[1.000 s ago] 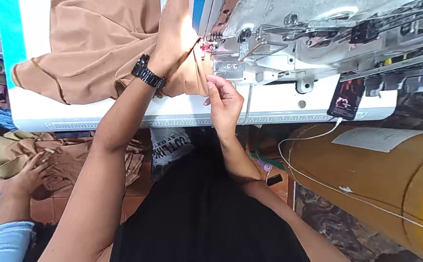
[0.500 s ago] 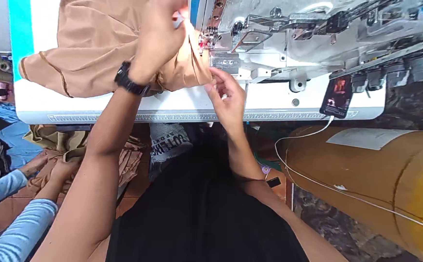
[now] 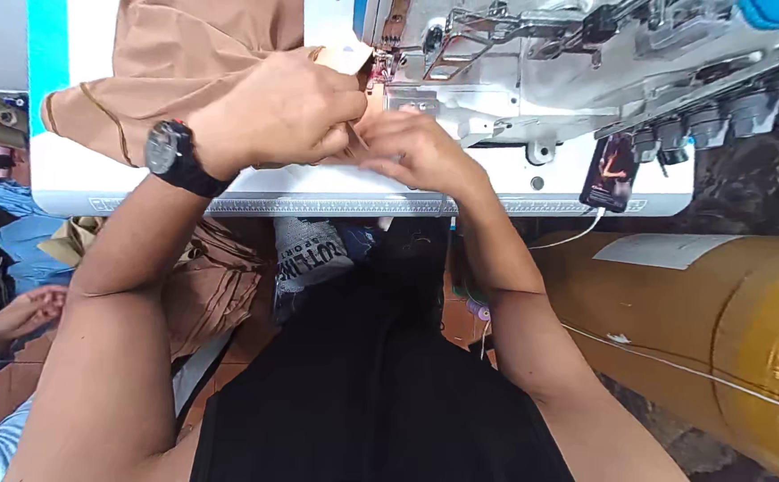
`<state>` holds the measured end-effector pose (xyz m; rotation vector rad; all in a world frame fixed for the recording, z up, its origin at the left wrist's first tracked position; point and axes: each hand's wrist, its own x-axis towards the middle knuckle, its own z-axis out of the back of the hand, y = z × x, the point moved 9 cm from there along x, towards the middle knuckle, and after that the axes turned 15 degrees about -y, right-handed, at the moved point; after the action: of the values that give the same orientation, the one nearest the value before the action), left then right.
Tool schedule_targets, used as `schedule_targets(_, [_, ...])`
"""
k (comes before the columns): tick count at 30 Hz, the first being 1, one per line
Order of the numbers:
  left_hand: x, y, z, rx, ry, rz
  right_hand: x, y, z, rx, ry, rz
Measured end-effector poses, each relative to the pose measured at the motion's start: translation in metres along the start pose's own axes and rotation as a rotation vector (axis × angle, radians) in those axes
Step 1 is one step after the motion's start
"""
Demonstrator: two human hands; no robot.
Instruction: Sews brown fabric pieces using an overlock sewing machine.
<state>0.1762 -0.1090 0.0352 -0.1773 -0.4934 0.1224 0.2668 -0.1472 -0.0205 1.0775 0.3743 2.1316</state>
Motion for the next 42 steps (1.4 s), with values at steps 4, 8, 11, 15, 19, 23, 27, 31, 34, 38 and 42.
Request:
schedule_targets(4, [-0.023, 0.027, -0.051, 0.072, -0.029, 0.237, -0.018, 0.010, 0.002, 0.144, -0.117, -0.061])
schedule_targets(8, [-0.026, 0.027, -0.059, 0.077, -0.182, 0.353, 0.000, 0.002, 0.022, 0.302, -0.177, -0.050])
schedule_targets(11, [-0.019, 0.029, -0.065, 0.077, -0.216, 0.393, 0.006, 0.002, 0.032, 0.286, -0.157, -0.038])
schedule_targets(15, [-0.018, 0.042, -0.061, 0.025, -0.090, 0.296, -0.016, -0.001, 0.020, 0.119, -0.203, -0.073])
schedule_targets(19, [-0.025, 0.056, -0.053, -0.043, 0.067, 0.053, -0.028, -0.005, -0.004, -0.028, -0.286, -0.044])
schedule_targets(23, [-0.011, 0.036, -0.034, -0.083, -0.047, -0.041, -0.032, -0.008, -0.006, -0.001, -0.355, -0.044])
schedule_targets(27, [0.004, 0.022, -0.024, -0.055, 0.008, -0.093, -0.032, -0.009, -0.006, 0.020, -0.346, -0.056])
schedule_targets(31, [0.008, 0.026, -0.028, 0.018, 0.093, -0.117, -0.031, -0.008, -0.008, 0.021, -0.358, -0.058])
schedule_targets(34, [0.009, 0.028, -0.027, 0.029, 0.095, -0.123, -0.031, -0.008, -0.008, 0.012, -0.366, -0.065])
schedule_targets(38, [0.008, 0.031, -0.024, 0.050, 0.086, -0.125, -0.030, -0.007, -0.008, 0.013, -0.362, -0.067])
schedule_targets(42, [0.009, 0.032, -0.023, 0.057, 0.081, -0.127, -0.030, -0.008, -0.009, 0.021, -0.368, -0.076])
